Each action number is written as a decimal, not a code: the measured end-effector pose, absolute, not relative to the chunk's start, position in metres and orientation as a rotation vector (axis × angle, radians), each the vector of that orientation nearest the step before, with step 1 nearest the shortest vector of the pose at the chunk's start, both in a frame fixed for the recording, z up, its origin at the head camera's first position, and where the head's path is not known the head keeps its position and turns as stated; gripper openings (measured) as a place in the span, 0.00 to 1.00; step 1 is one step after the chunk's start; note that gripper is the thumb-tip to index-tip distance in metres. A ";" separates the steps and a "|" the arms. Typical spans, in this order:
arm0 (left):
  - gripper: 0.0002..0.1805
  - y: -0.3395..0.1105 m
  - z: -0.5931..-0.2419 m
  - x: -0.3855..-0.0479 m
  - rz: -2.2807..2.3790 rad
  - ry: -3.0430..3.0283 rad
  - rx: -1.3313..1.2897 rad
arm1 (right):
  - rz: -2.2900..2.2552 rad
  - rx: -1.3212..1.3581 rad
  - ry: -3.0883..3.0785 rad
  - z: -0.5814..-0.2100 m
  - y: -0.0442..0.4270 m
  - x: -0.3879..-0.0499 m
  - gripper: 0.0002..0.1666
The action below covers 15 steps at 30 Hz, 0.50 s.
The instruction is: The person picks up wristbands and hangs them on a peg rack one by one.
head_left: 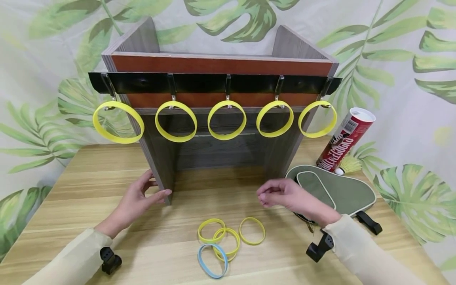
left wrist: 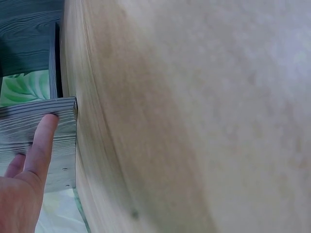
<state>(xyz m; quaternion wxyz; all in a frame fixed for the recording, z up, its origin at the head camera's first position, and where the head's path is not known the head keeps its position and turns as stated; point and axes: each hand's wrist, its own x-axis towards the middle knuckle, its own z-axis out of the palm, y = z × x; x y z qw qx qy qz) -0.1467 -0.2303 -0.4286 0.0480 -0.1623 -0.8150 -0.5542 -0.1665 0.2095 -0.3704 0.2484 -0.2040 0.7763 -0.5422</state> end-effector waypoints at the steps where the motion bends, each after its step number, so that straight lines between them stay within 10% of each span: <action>1: 0.34 -0.230 -0.429 -0.147 -1.690 -2.483 -0.498 | -1.464 -0.560 2.125 -0.377 0.208 -0.166 0.20; 15: 0.35 -0.230 -0.432 -0.147 -1.695 -2.487 -0.483 | -1.203 -0.783 2.316 -0.423 0.185 -0.161 0.07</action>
